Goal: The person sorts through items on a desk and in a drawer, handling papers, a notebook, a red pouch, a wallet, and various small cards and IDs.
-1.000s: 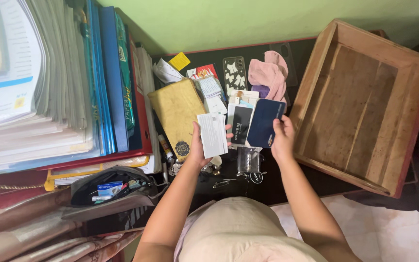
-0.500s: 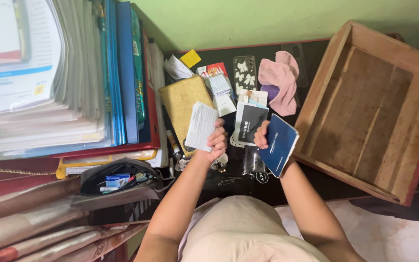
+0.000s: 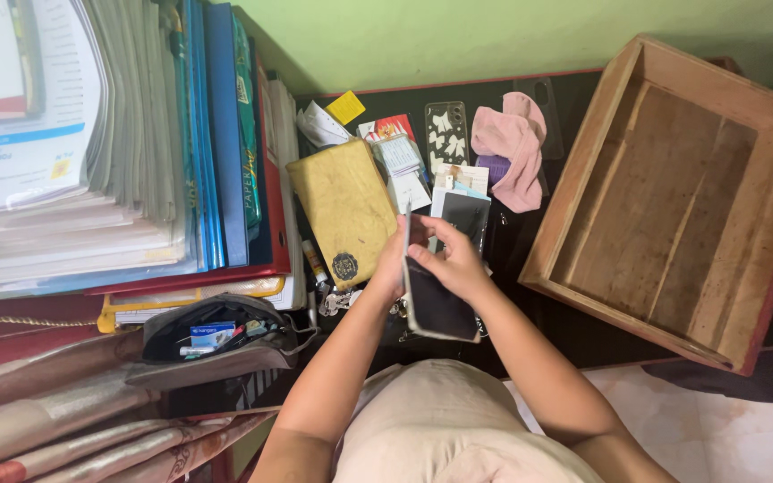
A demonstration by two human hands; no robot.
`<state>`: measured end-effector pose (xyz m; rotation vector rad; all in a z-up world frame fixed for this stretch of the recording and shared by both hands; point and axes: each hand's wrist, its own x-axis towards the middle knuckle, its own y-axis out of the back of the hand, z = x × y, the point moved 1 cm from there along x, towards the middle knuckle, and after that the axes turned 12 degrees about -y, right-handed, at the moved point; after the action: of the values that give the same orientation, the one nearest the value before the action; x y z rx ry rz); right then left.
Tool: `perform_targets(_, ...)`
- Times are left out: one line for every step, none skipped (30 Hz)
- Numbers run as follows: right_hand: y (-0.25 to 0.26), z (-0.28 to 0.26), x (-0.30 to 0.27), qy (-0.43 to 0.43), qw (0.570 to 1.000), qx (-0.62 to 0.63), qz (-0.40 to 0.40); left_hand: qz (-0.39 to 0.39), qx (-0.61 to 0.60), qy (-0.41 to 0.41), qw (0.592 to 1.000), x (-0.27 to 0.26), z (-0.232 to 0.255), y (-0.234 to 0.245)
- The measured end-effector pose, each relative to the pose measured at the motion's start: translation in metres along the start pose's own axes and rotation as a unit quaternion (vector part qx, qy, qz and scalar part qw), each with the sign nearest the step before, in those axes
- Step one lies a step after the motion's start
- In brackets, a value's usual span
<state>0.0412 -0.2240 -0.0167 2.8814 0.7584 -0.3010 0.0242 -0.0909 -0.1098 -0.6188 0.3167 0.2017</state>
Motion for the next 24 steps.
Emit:
perform_targets(0.0, 0.001, 0.0, -0.005, 1.0, 0.004, 0.011, -0.028, 0.001, -0.084, 0.996, 0.004, -0.001, 0.001)
perform_targets(0.001, 0.004, 0.0, -0.009, 1.0, 0.009, 0.021, 0.004, 0.051, -0.142, 0.989, 0.007, -0.003, 0.004)
perform_targets(0.002, 0.009, 0.001, -0.013, 0.999, 0.013, 0.031, 0.037, 0.1, -0.199, 0.974, 0.009, -0.004, 0.005)
perform_targets(0.007, 0.016, 0.003, -0.053, 0.994, 0.034, 0.086, 0.072, 0.149, -0.253, 0.953, 0.01, -0.004, 0.007)
perform_targets(0.015, 0.024, 0.007, -0.093, 0.984, 0.055, 0.141, 0.07, 0.154, -0.252, 0.953, 0.007, -0.003, 0.009)
perform_targets(0.023, 0.032, 0.013, -0.132, 0.969, 0.076, 0.196, 0.067, 0.158, -0.251, 0.953, 0.004, 0.0, 0.011)
perform_targets(0.028, 0.039, 0.019, -0.093, 0.962, 0.072, 0.245, 0.065, 0.162, -0.251, 0.952, 0.002, 0.003, 0.011)
perform_targets(0.032, 0.045, 0.023, -0.055, 0.952, 0.069, 0.294, 0.046, 0.104, -0.222, 0.968, 0.0, 0.003, 0.008)
perform_targets(0.036, 0.049, 0.025, -0.016, 0.937, 0.065, 0.342, 0.028, 0.046, -0.191, 0.98, -0.002, 0.001, 0.003)
perform_targets(0.035, 0.051, 0.027, -0.011, 0.939, 0.035, 0.343, 0.01, -0.012, -0.157, 0.987, -0.005, -0.001, -0.001)
perform_targets(0.03, 0.05, 0.029, -0.007, 0.939, 0.006, 0.344, 0.009, -0.055, -0.122, 0.991, -0.009, -0.003, -0.004)
perform_targets(0.024, 0.047, 0.031, -0.001, 0.938, -0.024, 0.345, 0.006, -0.098, -0.086, 0.991, -0.012, -0.006, -0.008)
perform_targets(0.016, 0.043, 0.029, 0.017, 0.937, -0.062, 0.344, 0.004, -0.141, -0.05, 0.989, -0.014, -0.008, -0.012)
perform_targets(0.004, 0.039, 0.025, 0.035, 0.934, -0.1, 0.342, 0.005, -0.177, -0.024, 0.984, -0.017, -0.008, -0.011)
perform_targets(-0.005, 0.036, 0.021, 0.053, 0.93, -0.137, 0.338, 0.005, -0.213, 0.002, 0.977, -0.021, -0.005, -0.007)
perform_targets(-0.01, 0.036, 0.018, 0.061, 0.937, -0.139, 0.314, 0.006, -0.249, 0.027, 0.968, -0.023, -0.002, -0.003)
perform_targets(-0.014, 0.04, 0.016, 0.068, 0.944, -0.14, 0.29, -0.042, -0.276, 0.035, 0.96, -0.025, 0.003, 0.001)
perform_targets(-0.015, 0.047, 0.014, 0.075, 0.951, -0.141, 0.266, -0.09, -0.302, 0.042, 0.948, -0.026, 0.009, 0.004)
perform_targets(-0.01, 0.06, 0.016, 0.019, 0.961, -0.095, 0.258, -0.137, -0.328, 0.049, 0.933, -0.028, 0.015, 0.006)
perform_targets(-0.001, 0.074, 0.022, -0.035, 0.967, -0.048, 0.248, -0.144, -0.307, 0.035, 0.94, -0.029, 0.021, 0.008)
perform_targets(0.01, 0.09, 0.026, -0.089, 0.967, 0.0, 0.237, -0.15, -0.286, 0.021, 0.946, -0.032, 0.028, 0.01)
perform_targets(0.025, 0.104, 0.025, -0.04, 0.926, -0.157, 0.34, -0.155, -0.264, 0.007, 0.952, -0.036, 0.032, 0.013)
perform_targets(0.041, 0.117, 0.023, 0.013, 0.85, -0.309, 0.428, -0.145, -0.258, 0.002, 0.955, -0.037, 0.037, 0.016)
perform_targets(0.055, 0.13, 0.025, -0.023, 0.836, -0.333, 0.435, -0.133, -0.253, -0.004, 0.958, -0.037, 0.04, 0.021)
